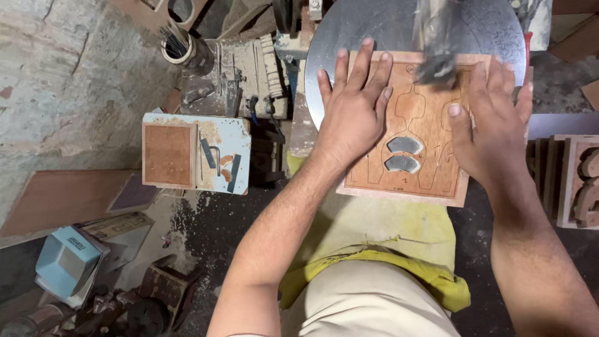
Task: The person cuts a wooden board on a scroll saw, guiding the board by hand to follow drawn pattern lines. They rotate and reposition the board repeatedly, cut out interior shapes, and remove the cut pieces from the board as the cuts are completed.
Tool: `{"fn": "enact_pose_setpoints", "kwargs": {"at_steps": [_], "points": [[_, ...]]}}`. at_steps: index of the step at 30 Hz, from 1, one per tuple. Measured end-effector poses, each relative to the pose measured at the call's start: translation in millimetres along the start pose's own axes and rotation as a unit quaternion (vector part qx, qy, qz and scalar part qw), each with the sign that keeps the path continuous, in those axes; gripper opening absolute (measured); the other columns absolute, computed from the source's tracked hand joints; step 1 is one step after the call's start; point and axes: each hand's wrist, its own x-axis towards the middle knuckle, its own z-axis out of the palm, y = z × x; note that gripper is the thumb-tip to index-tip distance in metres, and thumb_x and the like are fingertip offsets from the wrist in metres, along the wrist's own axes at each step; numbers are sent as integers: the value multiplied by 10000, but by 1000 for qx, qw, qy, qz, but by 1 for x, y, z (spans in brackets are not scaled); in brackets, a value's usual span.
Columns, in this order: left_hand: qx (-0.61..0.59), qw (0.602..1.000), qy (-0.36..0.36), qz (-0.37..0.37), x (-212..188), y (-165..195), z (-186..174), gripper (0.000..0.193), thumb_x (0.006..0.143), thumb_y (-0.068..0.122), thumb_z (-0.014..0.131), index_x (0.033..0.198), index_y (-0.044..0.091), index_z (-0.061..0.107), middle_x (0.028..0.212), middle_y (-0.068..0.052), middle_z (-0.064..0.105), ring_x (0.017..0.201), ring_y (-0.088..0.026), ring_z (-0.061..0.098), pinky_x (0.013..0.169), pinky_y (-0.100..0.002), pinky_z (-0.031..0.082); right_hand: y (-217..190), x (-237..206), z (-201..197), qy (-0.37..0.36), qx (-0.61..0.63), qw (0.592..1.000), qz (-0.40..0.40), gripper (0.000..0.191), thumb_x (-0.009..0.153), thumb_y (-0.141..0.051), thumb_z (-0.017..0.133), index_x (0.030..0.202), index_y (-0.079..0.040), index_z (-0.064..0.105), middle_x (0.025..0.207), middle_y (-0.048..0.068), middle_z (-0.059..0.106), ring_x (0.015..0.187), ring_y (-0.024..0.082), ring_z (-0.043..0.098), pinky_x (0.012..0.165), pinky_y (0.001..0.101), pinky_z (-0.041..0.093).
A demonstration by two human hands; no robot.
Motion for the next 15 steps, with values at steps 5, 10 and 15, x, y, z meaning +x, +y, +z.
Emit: {"fn": "enact_pose_setpoints", "kwargs": {"at_steps": [5, 10, 15], "points": [[7, 1000, -2, -11, -1, 5, 2, 504, 1070, 296, 525, 1561, 190, 476, 1700, -117, 244, 1578, -471, 167, 1244, -729, 42, 10, 4, 3, -1, -14, 1000, -18, 594, 1109, -192, 569, 1628, 55, 417, 1698, 331, 355, 1597, 504, 298, 1260, 703, 127], [10, 1000, 5, -15, 2, 5, 6, 504, 1070, 303, 528, 1553, 171, 476, 1704, -108, 248, 1573, -510, 148, 1240, -731, 37, 19, 9, 5, 1, -27, 999, -42, 536, 1141, -187, 584, 1589, 58, 422, 1711, 325, 361, 1613, 499, 315, 1274, 716, 153], [-5, 1000, 17, -23, 0, 7, 7, 496, 1079, 300, 522, 1557, 168, 486, 1704, -102, 250, 1579, -529, 129, 1257, -725, 35, 19, 13, 1, -14, -38, 998, -44, 527, 1110, -165, 605, 1592, 10, 485, 1712, 308, 368, 1616, 481, 318, 1255, 731, 160]]}}
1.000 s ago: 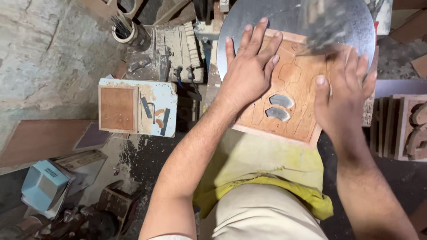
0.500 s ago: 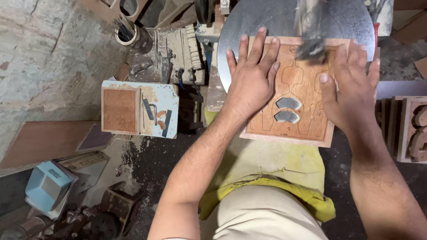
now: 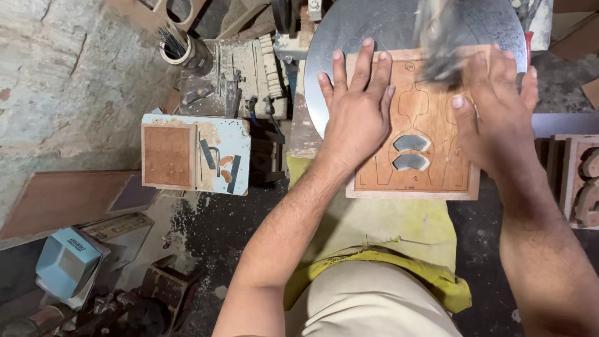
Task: The person cuts a wooden board on a scroll saw, guiding the board by hand to follow drawn pattern lines. They rotate and reposition the board repeatedly, cut out interior shapes, and remove the cut pieces from the board as the cuts are completed.
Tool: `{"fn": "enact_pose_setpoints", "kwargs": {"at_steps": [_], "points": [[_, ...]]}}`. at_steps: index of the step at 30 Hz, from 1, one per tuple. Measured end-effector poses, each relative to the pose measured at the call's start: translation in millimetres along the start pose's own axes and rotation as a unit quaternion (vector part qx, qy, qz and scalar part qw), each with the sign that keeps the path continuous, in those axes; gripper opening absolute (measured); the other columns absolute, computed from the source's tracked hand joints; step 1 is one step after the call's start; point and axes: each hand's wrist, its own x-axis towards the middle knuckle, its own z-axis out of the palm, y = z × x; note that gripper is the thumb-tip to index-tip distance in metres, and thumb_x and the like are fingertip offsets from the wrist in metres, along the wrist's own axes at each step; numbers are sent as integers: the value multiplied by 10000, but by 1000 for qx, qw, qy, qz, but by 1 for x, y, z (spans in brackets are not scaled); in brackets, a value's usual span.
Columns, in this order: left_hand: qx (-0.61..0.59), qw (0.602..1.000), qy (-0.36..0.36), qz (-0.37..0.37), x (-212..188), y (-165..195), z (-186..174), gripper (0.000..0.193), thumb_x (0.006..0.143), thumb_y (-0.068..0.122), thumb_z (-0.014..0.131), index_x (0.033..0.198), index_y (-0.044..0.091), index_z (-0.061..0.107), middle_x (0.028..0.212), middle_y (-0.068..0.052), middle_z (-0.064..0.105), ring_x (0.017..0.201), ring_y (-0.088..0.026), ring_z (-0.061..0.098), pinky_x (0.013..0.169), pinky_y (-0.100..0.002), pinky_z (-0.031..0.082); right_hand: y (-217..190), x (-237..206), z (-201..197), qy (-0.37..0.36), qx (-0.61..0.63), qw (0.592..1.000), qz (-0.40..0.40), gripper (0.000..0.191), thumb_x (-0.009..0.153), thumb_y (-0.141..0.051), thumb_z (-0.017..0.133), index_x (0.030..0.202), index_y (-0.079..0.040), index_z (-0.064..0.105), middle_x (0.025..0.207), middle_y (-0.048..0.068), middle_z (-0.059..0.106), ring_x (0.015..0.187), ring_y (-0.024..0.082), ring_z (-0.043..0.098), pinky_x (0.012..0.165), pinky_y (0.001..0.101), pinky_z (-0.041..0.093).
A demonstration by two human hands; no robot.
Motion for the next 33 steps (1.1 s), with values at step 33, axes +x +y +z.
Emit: {"fn": "enact_pose_setpoints", "kwargs": {"at_steps": [33], "points": [[101, 992, -74, 34, 15, -8, -32, 497, 1076, 410, 477, 1564, 321, 452, 1692, 30, 265, 1587, -418, 77, 1165, -819, -10, -34, -3, -23, 3, 53, 998, -14, 915, 813, -413, 924, 1490, 84, 563, 1619, 417, 388, 1569, 521, 403, 1305, 570, 328]]}}
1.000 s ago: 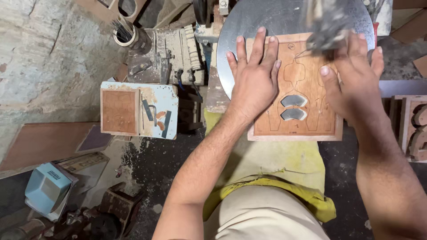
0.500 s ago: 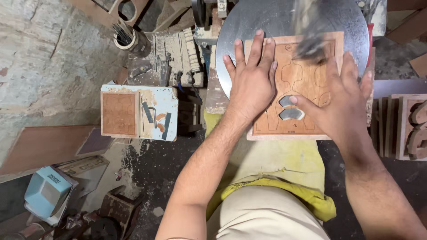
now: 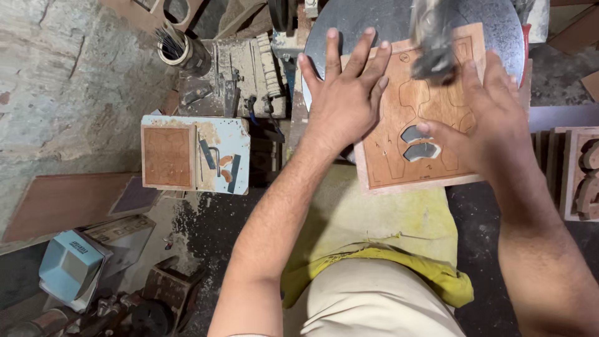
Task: The person cuts a wooden board on a scroll saw, guiding the board by hand to follow drawn pattern lines. They rotate and reposition the board repeatedly, cut out interior shapes, and remove the cut pieces from the board as the cuts are completed.
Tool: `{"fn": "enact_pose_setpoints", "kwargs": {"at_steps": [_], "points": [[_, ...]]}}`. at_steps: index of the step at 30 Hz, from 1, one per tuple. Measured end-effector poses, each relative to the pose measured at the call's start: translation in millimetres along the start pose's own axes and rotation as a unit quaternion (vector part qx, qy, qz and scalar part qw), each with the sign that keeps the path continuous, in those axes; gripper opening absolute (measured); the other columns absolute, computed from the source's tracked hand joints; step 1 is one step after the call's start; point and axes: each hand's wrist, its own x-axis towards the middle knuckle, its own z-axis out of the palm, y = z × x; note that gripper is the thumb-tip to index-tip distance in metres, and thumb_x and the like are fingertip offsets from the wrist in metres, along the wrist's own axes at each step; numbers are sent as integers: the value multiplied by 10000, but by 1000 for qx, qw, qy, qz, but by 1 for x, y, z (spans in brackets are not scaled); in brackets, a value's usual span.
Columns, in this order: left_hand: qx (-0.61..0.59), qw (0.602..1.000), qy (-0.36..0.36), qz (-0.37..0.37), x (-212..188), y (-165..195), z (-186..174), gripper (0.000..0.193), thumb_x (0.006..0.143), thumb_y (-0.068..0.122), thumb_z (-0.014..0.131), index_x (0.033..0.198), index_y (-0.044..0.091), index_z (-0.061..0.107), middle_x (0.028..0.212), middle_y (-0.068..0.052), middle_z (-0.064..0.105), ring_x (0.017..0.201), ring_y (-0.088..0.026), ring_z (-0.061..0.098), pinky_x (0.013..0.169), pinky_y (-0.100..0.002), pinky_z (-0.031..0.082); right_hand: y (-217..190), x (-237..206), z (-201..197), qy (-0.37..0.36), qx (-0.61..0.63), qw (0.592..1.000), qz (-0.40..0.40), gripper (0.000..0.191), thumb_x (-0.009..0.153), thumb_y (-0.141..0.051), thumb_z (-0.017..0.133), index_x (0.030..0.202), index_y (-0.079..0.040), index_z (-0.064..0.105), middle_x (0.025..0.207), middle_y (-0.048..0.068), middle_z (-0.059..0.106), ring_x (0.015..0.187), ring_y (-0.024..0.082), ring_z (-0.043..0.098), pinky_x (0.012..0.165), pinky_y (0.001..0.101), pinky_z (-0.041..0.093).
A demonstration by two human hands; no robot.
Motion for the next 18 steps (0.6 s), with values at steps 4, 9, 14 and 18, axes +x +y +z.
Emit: {"fn": "enact_pose_setpoints", "kwargs": {"at_steps": [4, 9, 14, 18], "points": [[-15, 999, 12, 50, -1, -14, 2, 476, 1092, 409, 484, 1561, 326, 466, 1687, 28, 308, 1584, -393, 110, 1181, -814, -2, 1, 7, -10, -4, 33, 999, 3, 949, 742, -398, 892, 1474, 77, 518, 1580, 408, 366, 1495, 511, 399, 1245, 582, 305], [-2, 997, -17, 72, -7, -21, -4, 486, 1077, 407, 515, 1554, 331, 468, 1674, 30, 322, 1582, -400, 117, 1163, -821, 22, 4, 20, -22, -44, 11, 999, -20, 891, 723, -364, 892, 1474, -6, 573, 1633, 359, 370, 1547, 478, 359, 1255, 567, 272], [-5, 996, -20, 83, -13, -21, -9, 479, 1071, 406, 523, 1543, 341, 475, 1667, 24, 314, 1568, -406, 125, 1152, -831, 29, 15, 32, -27, -85, 13, 995, -53, 784, 746, -375, 876, 1410, -68, 593, 1696, 293, 370, 1588, 420, 350, 1281, 501, 298], [-4, 997, -19, 76, -17, -20, -9, 469, 1077, 404, 520, 1541, 340, 483, 1673, 23, 323, 1574, -402, 146, 1158, -827, 46, 31, 40, -23, -117, 2, 993, -30, 934, 710, -448, 852, 1503, -45, 565, 1667, 326, 323, 1560, 448, 300, 1263, 504, 274]]}}
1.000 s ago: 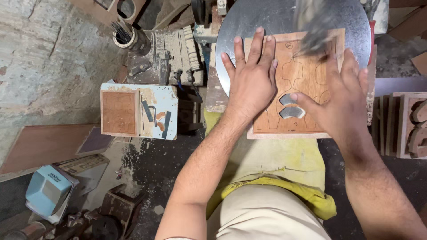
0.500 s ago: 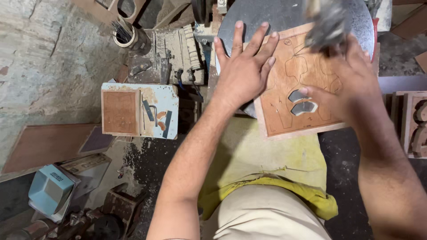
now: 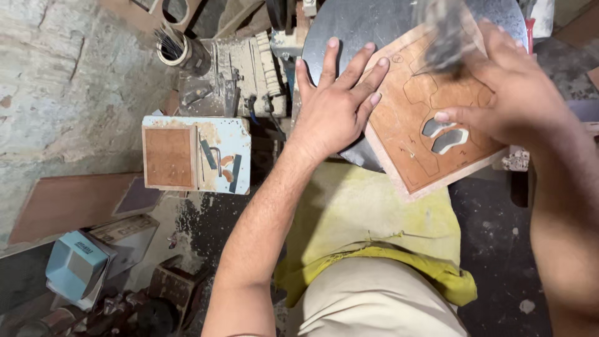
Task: The person cuts a wooden board on a scroll saw, guiding the board by hand to follow drawn pattern lines. They rotate and reposition the board repeatedly, cut out interior shapes, and remove the cut pieces from the board as the cuts are completed.
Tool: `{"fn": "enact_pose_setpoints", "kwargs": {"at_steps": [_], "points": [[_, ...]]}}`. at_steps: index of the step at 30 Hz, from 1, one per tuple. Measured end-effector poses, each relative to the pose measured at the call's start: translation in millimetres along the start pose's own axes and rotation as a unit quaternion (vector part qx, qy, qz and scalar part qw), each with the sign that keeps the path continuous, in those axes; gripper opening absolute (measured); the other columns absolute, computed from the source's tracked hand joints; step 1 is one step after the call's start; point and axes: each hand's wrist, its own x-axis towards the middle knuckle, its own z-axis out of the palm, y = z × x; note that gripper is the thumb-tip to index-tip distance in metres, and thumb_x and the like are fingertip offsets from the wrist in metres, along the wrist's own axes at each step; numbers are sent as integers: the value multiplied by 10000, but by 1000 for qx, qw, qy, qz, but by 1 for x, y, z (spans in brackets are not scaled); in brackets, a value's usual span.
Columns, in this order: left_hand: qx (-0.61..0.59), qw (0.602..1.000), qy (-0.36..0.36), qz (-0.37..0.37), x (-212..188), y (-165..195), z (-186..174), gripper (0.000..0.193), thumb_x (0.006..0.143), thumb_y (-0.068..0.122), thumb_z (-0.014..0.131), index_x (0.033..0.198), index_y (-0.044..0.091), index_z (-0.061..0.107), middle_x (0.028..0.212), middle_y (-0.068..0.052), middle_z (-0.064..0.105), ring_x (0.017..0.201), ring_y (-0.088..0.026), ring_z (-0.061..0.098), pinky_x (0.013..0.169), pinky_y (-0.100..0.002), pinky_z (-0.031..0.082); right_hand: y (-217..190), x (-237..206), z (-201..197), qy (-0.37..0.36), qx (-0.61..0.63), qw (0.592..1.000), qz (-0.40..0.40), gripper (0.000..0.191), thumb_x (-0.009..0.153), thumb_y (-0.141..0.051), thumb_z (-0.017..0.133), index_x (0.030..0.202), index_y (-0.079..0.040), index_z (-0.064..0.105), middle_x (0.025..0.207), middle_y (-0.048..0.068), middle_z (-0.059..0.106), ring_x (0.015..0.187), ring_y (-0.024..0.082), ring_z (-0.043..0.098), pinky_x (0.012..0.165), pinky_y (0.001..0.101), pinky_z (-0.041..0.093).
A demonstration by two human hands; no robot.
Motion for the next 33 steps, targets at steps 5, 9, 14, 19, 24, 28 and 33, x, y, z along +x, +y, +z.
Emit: {"fn": "enact_pose_setpoints", "kwargs": {"at_steps": [5, 9, 14, 19, 24, 28, 33], "points": [[-9, 1000, 1, -7, -5, 6, 4, 482, 1077, 420, 506, 1549, 327, 473, 1665, -11, 327, 1561, -399, 199, 1155, -824, 57, 22, 4, 3, -22, -51, 998, -28, 895, 740, -526, 817, 1452, -46, 565, 1704, 318, 291, 1609, 422, 253, 1284, 500, 232], [-9, 1000, -6, -24, -13, 13, 8, 491, 1064, 435, 504, 1546, 343, 471, 1664, -39, 331, 1560, -377, 250, 1163, -813, 89, 39, 16, 1, -69, -59, 996, -27, 895, 706, -516, 782, 1463, -85, 575, 1662, 240, 347, 1591, 379, 240, 1259, 539, 189], [-16, 999, -7, -29, -22, 20, 13, 548, 1063, 461, 512, 1579, 304, 412, 1677, -89, 305, 1560, -371, 263, 1163, -813, 97, 54, 34, 2, -75, -156, 982, -76, 860, 744, -559, 770, 1450, -97, 605, 1664, 215, 370, 1599, 407, 264, 1238, 545, 247], [-17, 999, -4, -27, -24, 23, 17, 666, 1021, 546, 536, 1603, 281, 348, 1684, -118, 268, 1565, -374, 255, 1159, -818, 87, 57, 37, 0, -60, -83, 990, -99, 746, 728, -500, 724, 1314, -51, 620, 1700, 213, 350, 1517, 416, 367, 1109, 586, 306], [-27, 999, -8, -22, -28, 28, 17, 872, 888, 640, 605, 1593, 219, 312, 1676, -174, 227, 1552, -385, 245, 1145, -819, 78, 60, 39, 1, -116, -195, 973, -46, 647, 747, -559, 786, 1263, -174, 719, 1657, 125, 427, 1405, 410, 438, 1186, 518, 340], [-34, 999, 8, -40, -32, 36, 22, 911, 867, 645, 639, 1602, 208, 324, 1680, -193, 235, 1562, -378, 275, 1171, -809, 99, 68, 48, 2, -106, -237, 963, -68, 677, 706, -573, 790, 1270, -202, 735, 1603, 96, 465, 1383, 427, 447, 1142, 519, 342], [-44, 996, 41, -59, -35, 50, 30, 915, 877, 631, 651, 1589, 149, 337, 1669, -245, 253, 1553, -417, 290, 1187, -783, 118, 71, 62, -1, -85, -262, 951, -142, 729, 695, -633, 762, 1305, -235, 729, 1507, 42, 562, 1411, 251, 520, 1178, 478, 352]]}}
